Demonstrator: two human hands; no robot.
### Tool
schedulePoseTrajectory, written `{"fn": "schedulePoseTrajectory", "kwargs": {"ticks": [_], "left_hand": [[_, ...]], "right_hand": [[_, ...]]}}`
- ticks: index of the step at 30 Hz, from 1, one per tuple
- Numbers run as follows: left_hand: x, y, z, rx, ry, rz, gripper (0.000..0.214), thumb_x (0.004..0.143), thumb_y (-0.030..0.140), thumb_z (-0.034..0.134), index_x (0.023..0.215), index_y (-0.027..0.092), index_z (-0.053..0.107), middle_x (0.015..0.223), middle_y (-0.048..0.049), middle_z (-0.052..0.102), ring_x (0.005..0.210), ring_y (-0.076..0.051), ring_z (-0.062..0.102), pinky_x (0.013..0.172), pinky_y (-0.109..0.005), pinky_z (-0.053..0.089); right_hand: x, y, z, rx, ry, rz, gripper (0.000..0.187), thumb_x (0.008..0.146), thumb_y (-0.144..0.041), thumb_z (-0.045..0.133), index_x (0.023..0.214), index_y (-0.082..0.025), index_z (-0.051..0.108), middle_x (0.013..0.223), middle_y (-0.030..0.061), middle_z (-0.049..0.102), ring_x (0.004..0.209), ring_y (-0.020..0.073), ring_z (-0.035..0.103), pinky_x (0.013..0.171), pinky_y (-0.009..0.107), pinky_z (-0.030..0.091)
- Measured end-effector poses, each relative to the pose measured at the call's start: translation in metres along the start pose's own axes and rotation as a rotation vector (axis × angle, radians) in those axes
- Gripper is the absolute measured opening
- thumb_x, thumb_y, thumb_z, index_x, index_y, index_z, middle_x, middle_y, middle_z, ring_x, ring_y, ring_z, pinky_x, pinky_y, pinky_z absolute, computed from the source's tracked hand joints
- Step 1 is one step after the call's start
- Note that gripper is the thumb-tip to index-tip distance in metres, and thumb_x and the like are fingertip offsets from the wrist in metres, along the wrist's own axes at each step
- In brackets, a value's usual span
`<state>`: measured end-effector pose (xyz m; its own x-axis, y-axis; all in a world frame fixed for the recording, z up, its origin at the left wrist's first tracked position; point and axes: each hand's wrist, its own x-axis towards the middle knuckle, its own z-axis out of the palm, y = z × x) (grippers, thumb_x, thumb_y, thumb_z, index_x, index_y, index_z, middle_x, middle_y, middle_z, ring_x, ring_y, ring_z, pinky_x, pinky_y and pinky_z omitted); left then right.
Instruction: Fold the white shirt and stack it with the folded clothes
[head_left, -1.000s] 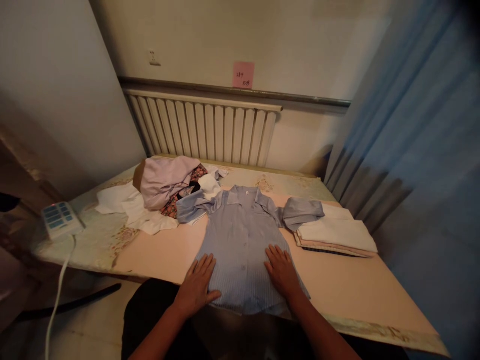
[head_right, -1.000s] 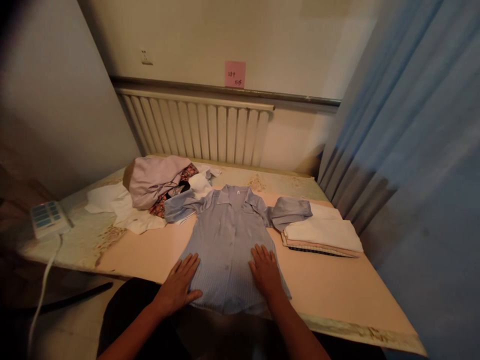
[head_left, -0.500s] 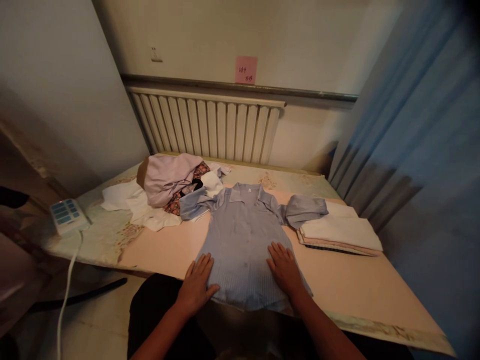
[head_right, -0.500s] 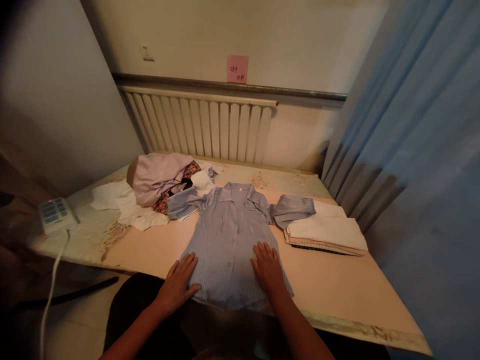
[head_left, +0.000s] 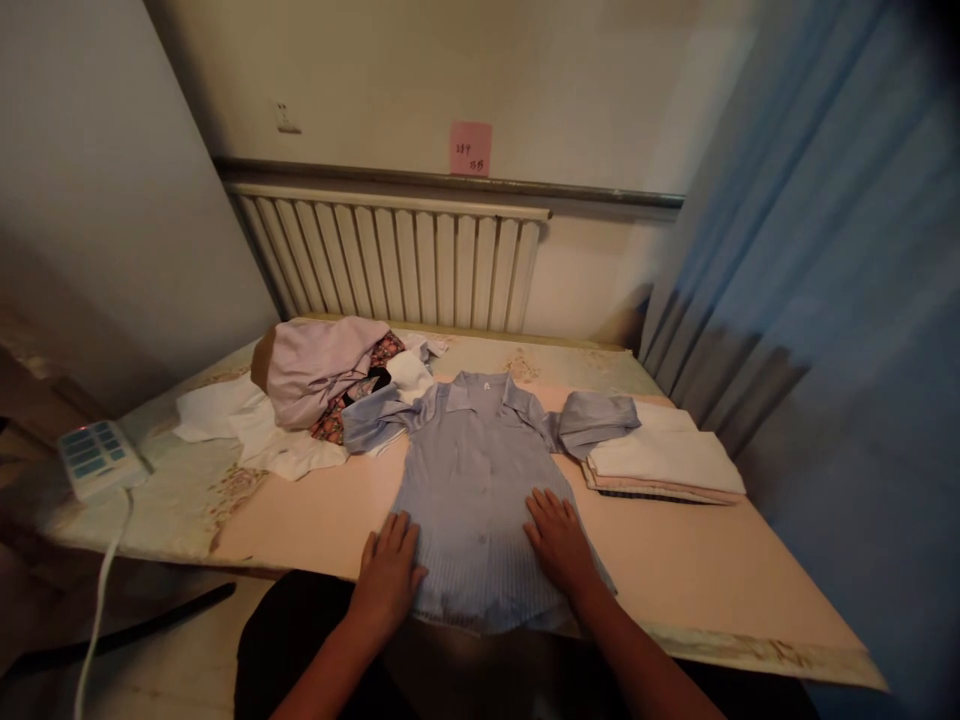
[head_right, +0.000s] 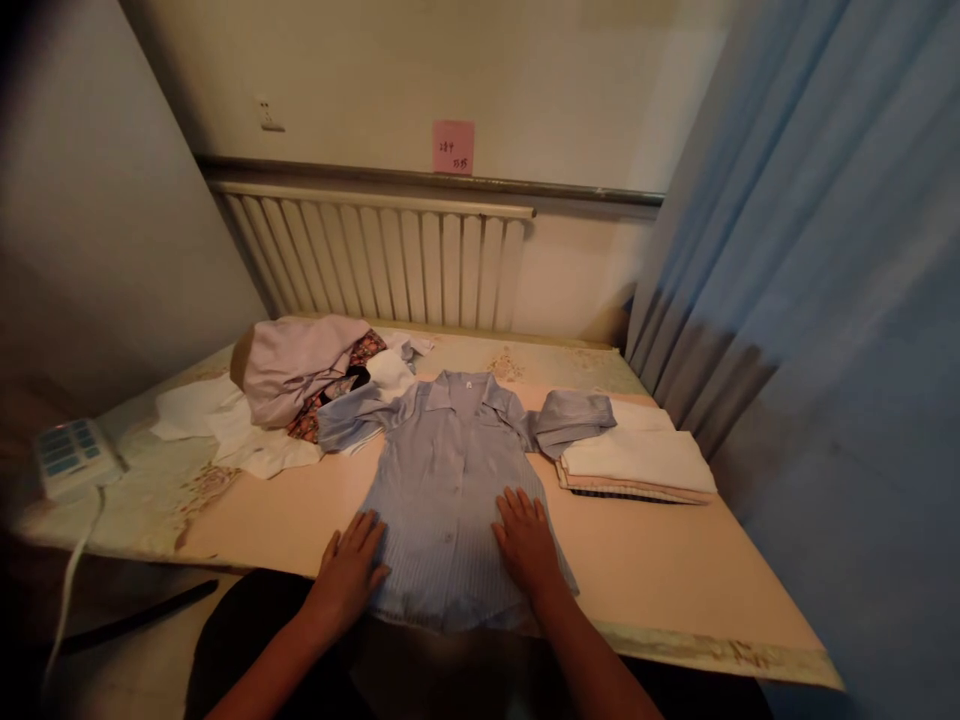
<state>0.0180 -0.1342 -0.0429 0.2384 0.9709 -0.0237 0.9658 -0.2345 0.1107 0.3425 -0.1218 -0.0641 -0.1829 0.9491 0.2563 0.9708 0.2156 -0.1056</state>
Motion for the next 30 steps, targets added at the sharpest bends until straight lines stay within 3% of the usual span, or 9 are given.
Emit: {"fn": "schedulePoseTrajectory", "kwargs": {"ticks": [3, 8, 13, 23, 30], "left_hand": [[0.018, 0.015, 0.001, -0.056, 0.061, 0.066, 0.054, 0.088, 0.028, 0.042, 0.140, 0.015, 0.042, 0.155, -0.0122, 0.029, 0.145, -0.029, 0.019, 0.115, -0.050, 0.022], [0.054, 0.040, 0.012, -0.137, 0.065, 0.155, 0.055, 0.092, 0.035, 0.038, 0.142, 0.013, 0.037, 0.155, -0.0143, 0.028, 0.145, -0.028, 0.019, 0.114, -0.049, 0.026], [0.079, 0.049, 0.015, -0.113, 0.046, 0.181, 0.058, 0.093, 0.040, 0.037, 0.143, 0.011, 0.036, 0.155, -0.0141, 0.027, 0.145, -0.026, 0.018, 0.116, -0.046, 0.023], [0.099, 0.015, 0.020, -0.007, 0.154, 0.058, 0.065, 0.094, 0.053, 0.028, 0.146, 0.013, 0.034, 0.153, -0.0137, 0.032, 0.144, -0.029, 0.021, 0.114, -0.051, 0.021], [0.105, -0.006, 0.021, 0.040, 0.214, 0.020, 0.064, 0.094, 0.051, 0.029, 0.143, 0.011, 0.037, 0.151, -0.0152, 0.037, 0.143, -0.028, 0.026, 0.113, -0.048, 0.022]], "right_hand": [[0.001, 0.000, 0.000, -0.004, -0.006, 0.005, 0.045, 0.095, -0.032, 0.039, 0.137, -0.020, 0.047, 0.148, 0.0081, 0.041, 0.140, 0.0271, 0.029, 0.113, 0.050, 0.021], [0.002, -0.001, -0.002, -0.002, -0.026, 0.010, 0.045, 0.095, -0.033, 0.040, 0.137, -0.020, 0.047, 0.149, 0.0072, 0.041, 0.139, 0.0274, 0.031, 0.112, 0.049, 0.023], [0.003, 0.000, 0.000, -0.005, -0.012, 0.007, 0.045, 0.095, -0.033, 0.040, 0.137, -0.021, 0.047, 0.148, 0.0077, 0.041, 0.139, 0.0282, 0.032, 0.112, 0.049, 0.023], [0.005, -0.001, -0.004, 0.001, -0.040, 0.026, 0.045, 0.093, -0.029, 0.041, 0.137, -0.022, 0.047, 0.148, 0.0054, 0.042, 0.139, 0.0273, 0.031, 0.112, 0.049, 0.025], [0.006, -0.001, -0.004, 0.050, -0.051, 0.058, 0.044, 0.094, -0.035, 0.042, 0.136, -0.024, 0.049, 0.147, 0.0041, 0.043, 0.139, 0.0266, 0.032, 0.114, 0.048, 0.023]]}}
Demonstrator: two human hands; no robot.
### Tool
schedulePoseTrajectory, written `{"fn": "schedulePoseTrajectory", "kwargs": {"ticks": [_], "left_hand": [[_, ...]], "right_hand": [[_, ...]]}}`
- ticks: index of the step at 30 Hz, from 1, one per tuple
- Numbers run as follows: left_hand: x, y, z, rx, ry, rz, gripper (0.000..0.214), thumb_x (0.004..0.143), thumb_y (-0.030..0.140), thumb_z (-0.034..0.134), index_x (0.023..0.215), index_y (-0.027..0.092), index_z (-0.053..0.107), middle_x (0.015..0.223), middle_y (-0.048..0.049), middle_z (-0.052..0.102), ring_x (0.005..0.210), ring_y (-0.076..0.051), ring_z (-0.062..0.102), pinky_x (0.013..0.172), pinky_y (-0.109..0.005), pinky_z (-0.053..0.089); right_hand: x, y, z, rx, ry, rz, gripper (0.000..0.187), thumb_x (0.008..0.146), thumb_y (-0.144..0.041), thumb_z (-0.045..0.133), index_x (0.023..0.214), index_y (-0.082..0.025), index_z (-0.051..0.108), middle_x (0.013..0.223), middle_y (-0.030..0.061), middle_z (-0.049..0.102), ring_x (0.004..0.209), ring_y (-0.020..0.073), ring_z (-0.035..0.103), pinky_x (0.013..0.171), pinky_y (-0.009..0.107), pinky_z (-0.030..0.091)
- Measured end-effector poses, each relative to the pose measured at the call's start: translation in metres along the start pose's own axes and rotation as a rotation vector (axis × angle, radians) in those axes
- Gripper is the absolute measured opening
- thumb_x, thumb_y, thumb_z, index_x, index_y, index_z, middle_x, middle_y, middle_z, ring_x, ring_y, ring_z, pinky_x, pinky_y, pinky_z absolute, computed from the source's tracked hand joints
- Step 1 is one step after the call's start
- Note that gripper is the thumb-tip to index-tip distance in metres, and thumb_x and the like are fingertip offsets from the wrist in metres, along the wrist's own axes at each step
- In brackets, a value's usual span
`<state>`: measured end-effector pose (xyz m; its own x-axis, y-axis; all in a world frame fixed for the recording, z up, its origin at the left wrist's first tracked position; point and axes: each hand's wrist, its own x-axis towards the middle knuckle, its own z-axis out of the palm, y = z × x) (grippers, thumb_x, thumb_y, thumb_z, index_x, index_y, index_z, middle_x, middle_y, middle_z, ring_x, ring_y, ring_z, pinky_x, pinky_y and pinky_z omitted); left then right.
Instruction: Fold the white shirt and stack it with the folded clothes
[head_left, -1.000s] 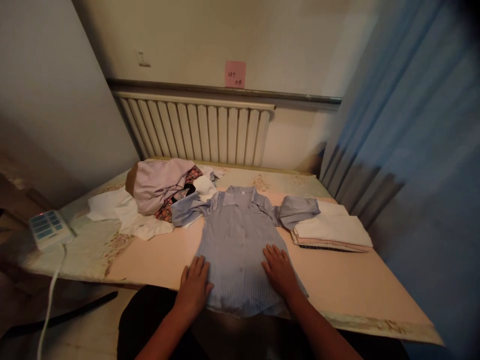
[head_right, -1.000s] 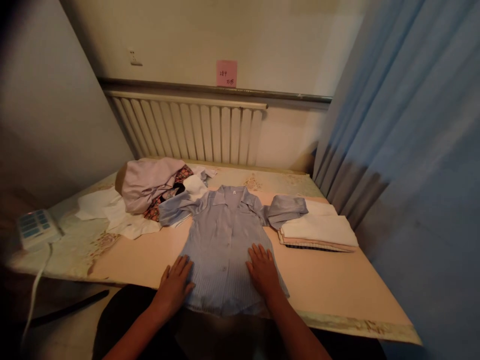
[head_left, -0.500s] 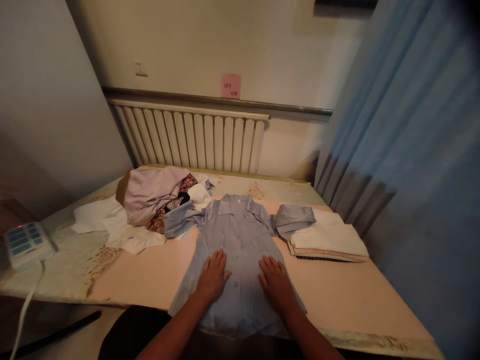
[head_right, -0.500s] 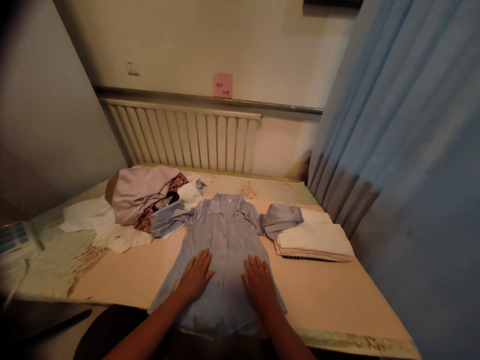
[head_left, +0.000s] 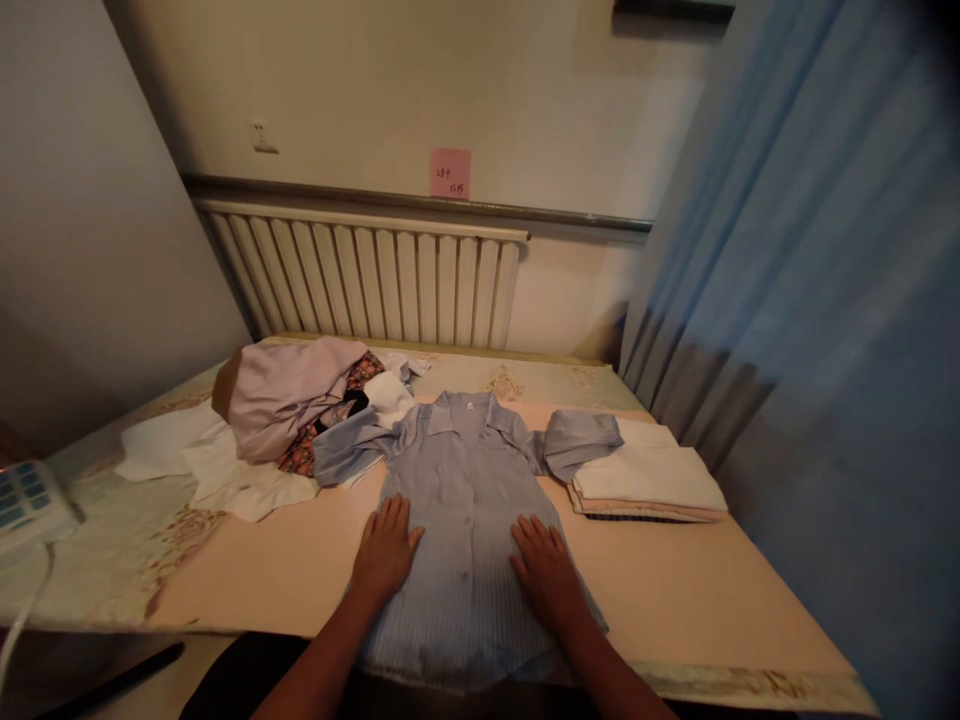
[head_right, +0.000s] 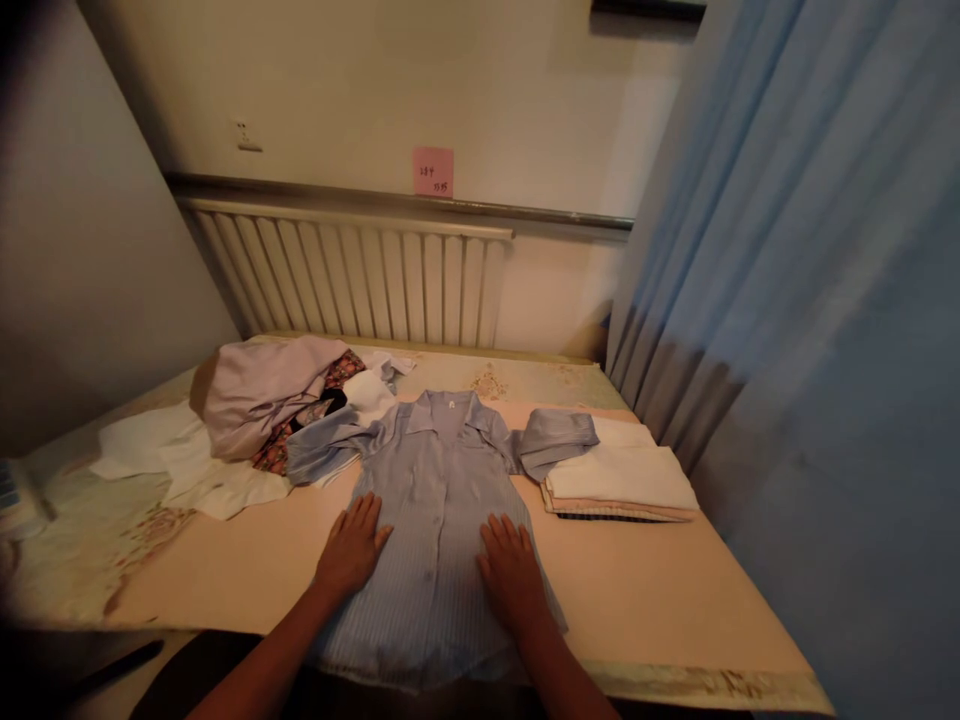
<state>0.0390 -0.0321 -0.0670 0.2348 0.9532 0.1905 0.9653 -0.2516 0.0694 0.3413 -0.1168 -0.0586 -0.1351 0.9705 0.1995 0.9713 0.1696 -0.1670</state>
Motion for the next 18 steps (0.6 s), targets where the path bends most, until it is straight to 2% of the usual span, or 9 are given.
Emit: {"fn": "schedulePoseTrajectory", "kwargs": {"ticks": [18], "left_hand": [[-0.0030, -0.0030, -0.0018, 0.012, 0.084, 0.001, 0.058, 0.094, 0.046, 0.028, 0.139, 0.012, 0.044, 0.147, -0.0142, 0.044, 0.140, -0.028, 0.032, 0.112, -0.049, 0.026]], "right_hand": [[0.0002, 0.0021, 0.0039, -0.014, 0.041, -0.005, 0.043, 0.095, -0.037, 0.042, 0.136, -0.026, 0.049, 0.147, 0.0033, 0.044, 0.139, 0.0249, 0.032, 0.113, 0.047, 0.025]]}}
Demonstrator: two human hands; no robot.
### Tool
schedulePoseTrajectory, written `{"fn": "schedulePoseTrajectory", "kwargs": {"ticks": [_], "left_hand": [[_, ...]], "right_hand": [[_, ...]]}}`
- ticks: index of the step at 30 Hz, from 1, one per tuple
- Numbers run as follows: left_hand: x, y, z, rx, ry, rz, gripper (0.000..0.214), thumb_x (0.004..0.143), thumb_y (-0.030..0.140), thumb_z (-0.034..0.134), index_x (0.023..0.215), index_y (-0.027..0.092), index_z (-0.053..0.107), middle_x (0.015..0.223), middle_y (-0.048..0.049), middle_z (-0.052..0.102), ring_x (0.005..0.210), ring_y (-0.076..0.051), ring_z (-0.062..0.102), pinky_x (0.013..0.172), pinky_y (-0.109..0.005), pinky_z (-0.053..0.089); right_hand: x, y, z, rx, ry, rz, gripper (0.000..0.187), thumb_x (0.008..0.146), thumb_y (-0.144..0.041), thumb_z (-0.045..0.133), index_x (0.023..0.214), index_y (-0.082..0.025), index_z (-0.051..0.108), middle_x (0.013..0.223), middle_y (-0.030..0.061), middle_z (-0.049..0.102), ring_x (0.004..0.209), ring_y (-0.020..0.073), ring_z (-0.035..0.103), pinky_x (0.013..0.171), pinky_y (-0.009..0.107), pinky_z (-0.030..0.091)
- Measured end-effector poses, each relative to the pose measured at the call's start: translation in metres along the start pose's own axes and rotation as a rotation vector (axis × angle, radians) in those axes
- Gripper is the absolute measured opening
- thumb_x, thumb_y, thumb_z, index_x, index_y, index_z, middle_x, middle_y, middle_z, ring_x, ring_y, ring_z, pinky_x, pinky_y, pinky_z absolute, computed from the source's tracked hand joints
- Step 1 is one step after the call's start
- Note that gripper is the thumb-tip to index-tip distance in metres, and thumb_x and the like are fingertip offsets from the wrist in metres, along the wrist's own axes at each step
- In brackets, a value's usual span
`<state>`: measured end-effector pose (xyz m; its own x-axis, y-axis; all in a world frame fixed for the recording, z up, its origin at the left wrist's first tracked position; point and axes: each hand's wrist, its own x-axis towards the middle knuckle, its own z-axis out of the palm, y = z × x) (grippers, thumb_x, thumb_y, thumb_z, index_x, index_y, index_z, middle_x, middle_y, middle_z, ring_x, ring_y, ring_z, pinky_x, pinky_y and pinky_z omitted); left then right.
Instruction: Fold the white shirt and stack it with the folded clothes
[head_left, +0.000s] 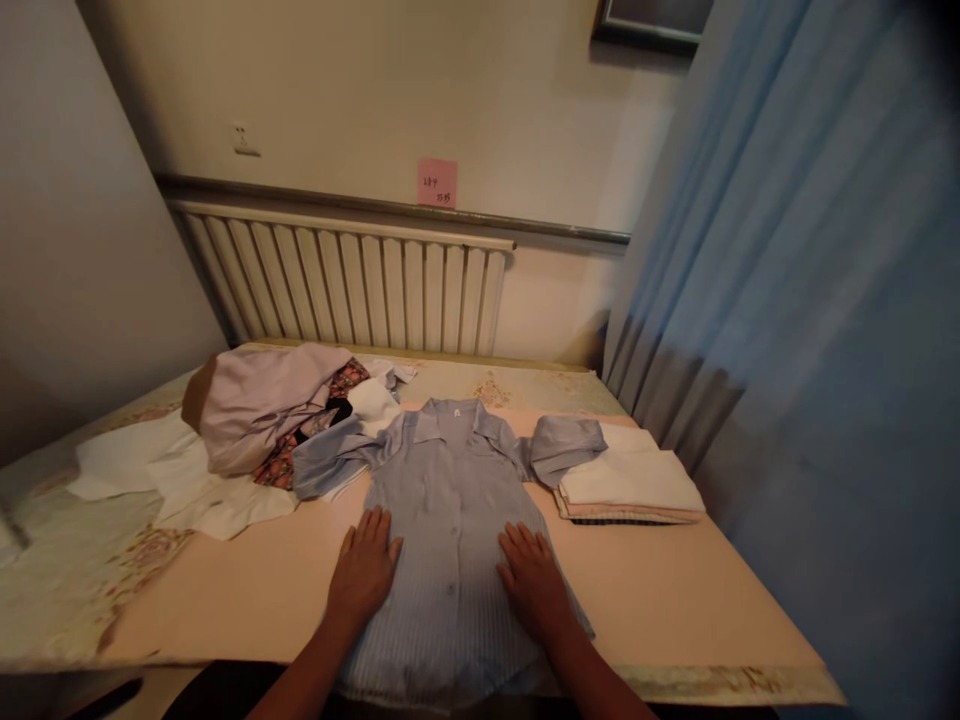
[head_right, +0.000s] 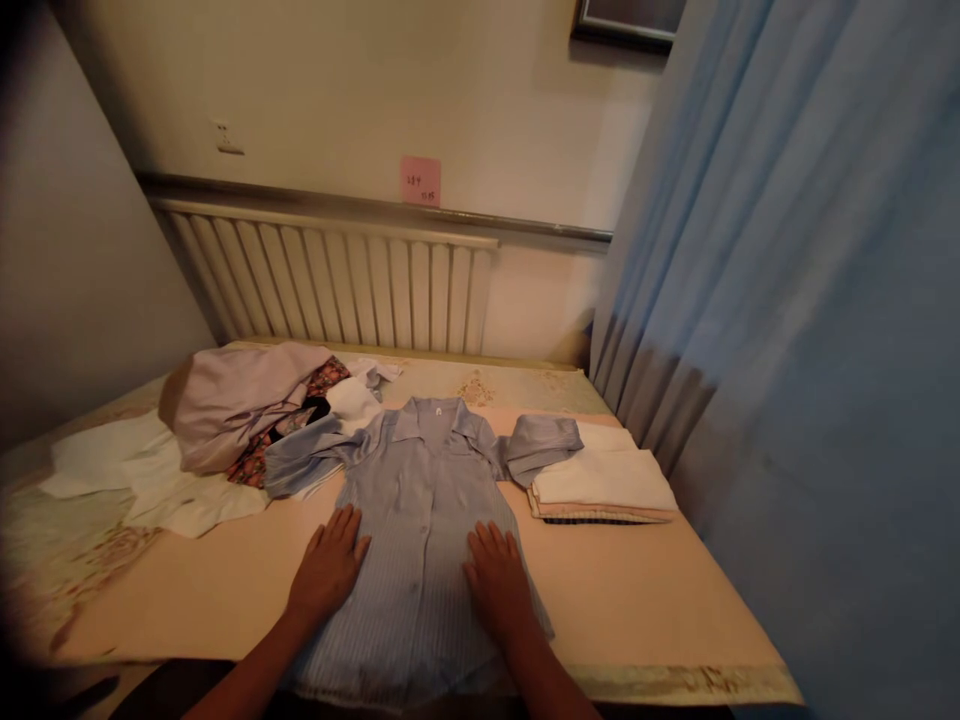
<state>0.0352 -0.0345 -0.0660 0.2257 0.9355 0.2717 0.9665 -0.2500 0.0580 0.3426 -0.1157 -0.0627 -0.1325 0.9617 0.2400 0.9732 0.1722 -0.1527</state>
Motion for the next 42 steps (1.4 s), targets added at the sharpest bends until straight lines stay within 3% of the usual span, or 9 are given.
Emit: {"fn": "schedulePoseTrajectory", "kwargs": {"ticks": [42], "left_hand": [[-0.0023, 0.0029, -0.0074, 0.010, -0.016, -0.015, 0.057, 0.094, 0.041, 0.031, 0.139, 0.010, 0.046, 0.148, -0.0140, 0.041, 0.140, -0.028, 0.032, 0.113, -0.049, 0.025]], "right_hand": [[0.0025, 0.0008, 0.0030, 0.049, -0.025, 0.006, 0.046, 0.090, -0.030, 0.047, 0.136, -0.025, 0.049, 0.148, 0.0030, 0.042, 0.139, 0.0271, 0.032, 0.114, 0.048, 0.024]]}}
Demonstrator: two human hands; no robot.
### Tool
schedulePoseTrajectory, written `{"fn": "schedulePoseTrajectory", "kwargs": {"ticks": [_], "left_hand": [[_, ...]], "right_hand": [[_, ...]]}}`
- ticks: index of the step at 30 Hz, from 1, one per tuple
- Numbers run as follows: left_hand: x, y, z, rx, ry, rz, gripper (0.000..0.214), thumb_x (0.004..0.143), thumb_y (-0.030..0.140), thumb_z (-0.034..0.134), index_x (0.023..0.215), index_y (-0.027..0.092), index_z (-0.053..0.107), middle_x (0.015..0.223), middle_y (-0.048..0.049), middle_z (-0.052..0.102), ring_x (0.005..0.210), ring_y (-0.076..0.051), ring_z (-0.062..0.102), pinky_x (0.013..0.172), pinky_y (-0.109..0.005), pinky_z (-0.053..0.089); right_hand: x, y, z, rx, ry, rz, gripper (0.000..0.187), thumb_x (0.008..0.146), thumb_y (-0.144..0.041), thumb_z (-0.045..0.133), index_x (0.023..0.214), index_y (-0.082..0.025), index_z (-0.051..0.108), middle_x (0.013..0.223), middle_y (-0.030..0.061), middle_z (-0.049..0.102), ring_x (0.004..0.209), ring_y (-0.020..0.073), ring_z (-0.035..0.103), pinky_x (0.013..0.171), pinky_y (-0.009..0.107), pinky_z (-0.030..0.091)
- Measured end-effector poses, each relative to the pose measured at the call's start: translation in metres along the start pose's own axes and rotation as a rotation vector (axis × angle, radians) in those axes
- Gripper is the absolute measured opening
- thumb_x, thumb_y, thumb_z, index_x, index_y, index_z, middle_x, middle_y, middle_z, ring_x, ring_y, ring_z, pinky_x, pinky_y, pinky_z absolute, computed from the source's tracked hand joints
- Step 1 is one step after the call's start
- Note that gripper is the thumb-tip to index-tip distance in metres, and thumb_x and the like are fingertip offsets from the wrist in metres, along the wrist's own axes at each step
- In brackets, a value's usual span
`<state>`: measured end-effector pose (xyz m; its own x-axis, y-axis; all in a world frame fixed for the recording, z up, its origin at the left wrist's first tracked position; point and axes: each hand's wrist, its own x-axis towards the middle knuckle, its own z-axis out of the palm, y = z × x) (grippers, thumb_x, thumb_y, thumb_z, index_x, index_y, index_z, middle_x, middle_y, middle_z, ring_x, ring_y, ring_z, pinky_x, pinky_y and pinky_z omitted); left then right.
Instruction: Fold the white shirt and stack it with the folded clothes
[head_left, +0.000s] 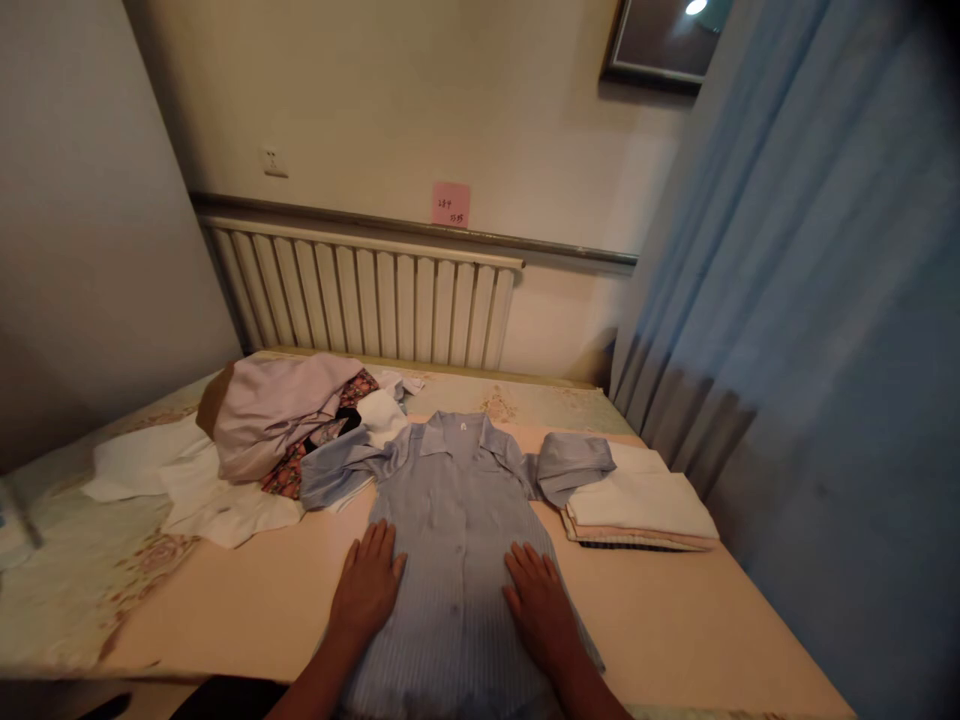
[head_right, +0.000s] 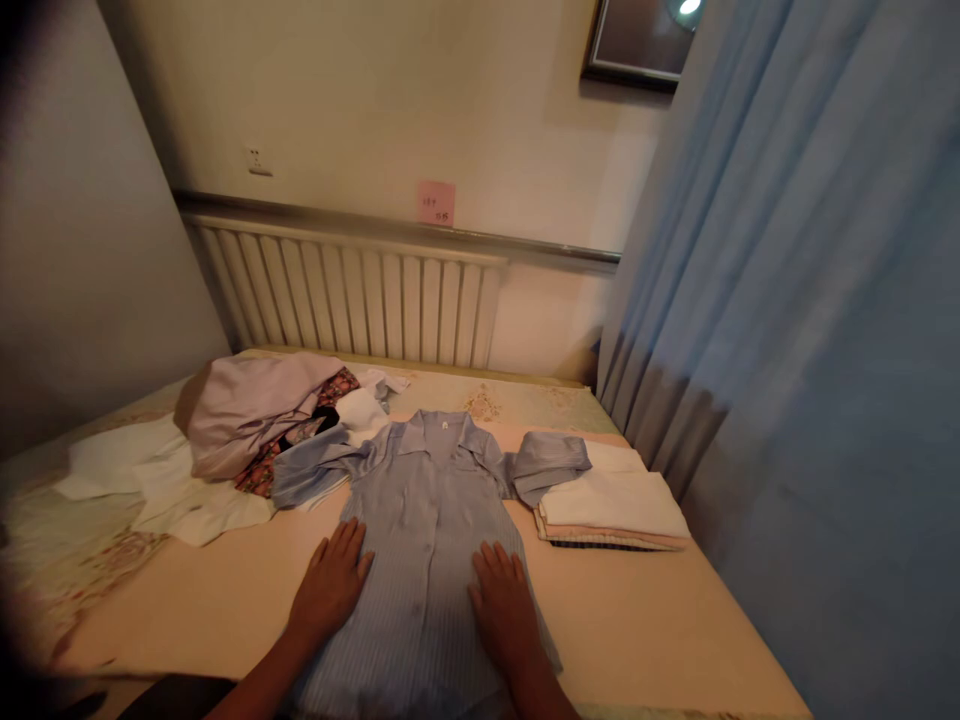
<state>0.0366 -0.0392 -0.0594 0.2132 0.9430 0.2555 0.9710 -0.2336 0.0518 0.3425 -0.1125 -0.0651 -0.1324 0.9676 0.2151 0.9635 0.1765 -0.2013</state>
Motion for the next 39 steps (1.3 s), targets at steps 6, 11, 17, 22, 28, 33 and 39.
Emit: {"fn": "schedulePoseTrajectory", "kwargs": {"ticks": [6, 11, 17, 22, 28, 33, 39], "left_hand": [[0.000, -0.002, 0.002, -0.014, 0.003, -0.008, 0.056, 0.094, 0.042, 0.032, 0.139, 0.011, 0.046, 0.148, -0.0134, 0.042, 0.140, -0.027, 0.032, 0.113, -0.049, 0.025], [0.001, -0.004, 0.007, -0.029, -0.015, -0.009, 0.057, 0.093, 0.043, 0.032, 0.139, 0.011, 0.046, 0.148, -0.0130, 0.042, 0.139, -0.029, 0.033, 0.113, -0.050, 0.024], [0.019, -0.013, 0.014, -0.095, 0.020, 0.001, 0.049, 0.093, 0.037, 0.034, 0.133, 0.014, 0.053, 0.142, -0.0133, 0.049, 0.135, -0.027, 0.039, 0.112, -0.051, 0.024], [0.044, -0.030, 0.027, -0.185, 0.074, 0.034, 0.040, 0.091, 0.031, 0.040, 0.123, 0.018, 0.060, 0.136, -0.0111, 0.055, 0.128, -0.026, 0.047, 0.110, -0.047, 0.029], [0.064, -0.041, 0.037, -0.316, 0.075, 0.013, 0.034, 0.089, 0.022, 0.042, 0.117, 0.019, 0.062, 0.121, -0.0089, 0.062, 0.114, -0.022, 0.055, 0.102, -0.040, 0.039], [0.073, -0.042, 0.044, -0.356, 0.072, 0.034, 0.036, 0.086, 0.018, 0.043, 0.115, 0.023, 0.063, 0.123, -0.0084, 0.062, 0.114, -0.022, 0.055, 0.099, -0.040, 0.042], [0.078, -0.051, 0.086, -0.304, 0.199, 0.115, 0.037, 0.083, 0.025, 0.046, 0.114, 0.024, 0.066, 0.115, -0.0087, 0.068, 0.105, -0.024, 0.062, 0.087, -0.037, 0.050]], "right_hand": [[-0.001, 0.002, 0.004, 0.008, -0.016, 0.008, 0.047, 0.091, -0.031, 0.046, 0.137, -0.027, 0.048, 0.148, 0.0019, 0.042, 0.139, 0.0271, 0.032, 0.114, 0.049, 0.025], [-0.001, 0.005, 0.007, 0.014, -0.003, 0.001, 0.046, 0.092, -0.033, 0.045, 0.138, -0.029, 0.047, 0.148, 0.0003, 0.041, 0.139, 0.0265, 0.032, 0.114, 0.050, 0.027], [-0.001, 0.013, 0.016, 0.008, 0.031, -0.035, 0.046, 0.091, -0.033, 0.048, 0.136, -0.028, 0.050, 0.144, 0.0019, 0.046, 0.134, 0.0291, 0.040, 0.109, 0.053, 0.036], [0.007, 0.029, 0.017, 0.121, 0.177, -0.015, 0.033, 0.091, -0.038, 0.047, 0.116, -0.027, 0.066, 0.121, 0.0078, 0.066, 0.113, 0.0257, 0.061, 0.096, 0.040, 0.050], [0.124, 0.037, -0.032, 0.209, 0.188, 0.070, 0.032, 0.092, -0.035, 0.037, 0.081, -0.023, 0.065, 0.078, 0.0061, 0.070, 0.072, 0.0207, 0.065, 0.067, 0.030, 0.050], [0.261, 0.032, -0.043, 0.108, 0.196, 0.061, 0.028, 0.088, -0.027, 0.038, 0.079, -0.020, 0.063, 0.074, 0.0040, 0.067, 0.070, 0.0173, 0.061, 0.065, 0.025, 0.043], [0.375, 0.043, -0.002, 0.034, 0.108, 0.007, 0.025, 0.081, -0.017, 0.052, 0.101, -0.016, 0.067, 0.107, 0.0100, 0.068, 0.103, 0.0207, 0.058, 0.092, 0.028, 0.040]]}}
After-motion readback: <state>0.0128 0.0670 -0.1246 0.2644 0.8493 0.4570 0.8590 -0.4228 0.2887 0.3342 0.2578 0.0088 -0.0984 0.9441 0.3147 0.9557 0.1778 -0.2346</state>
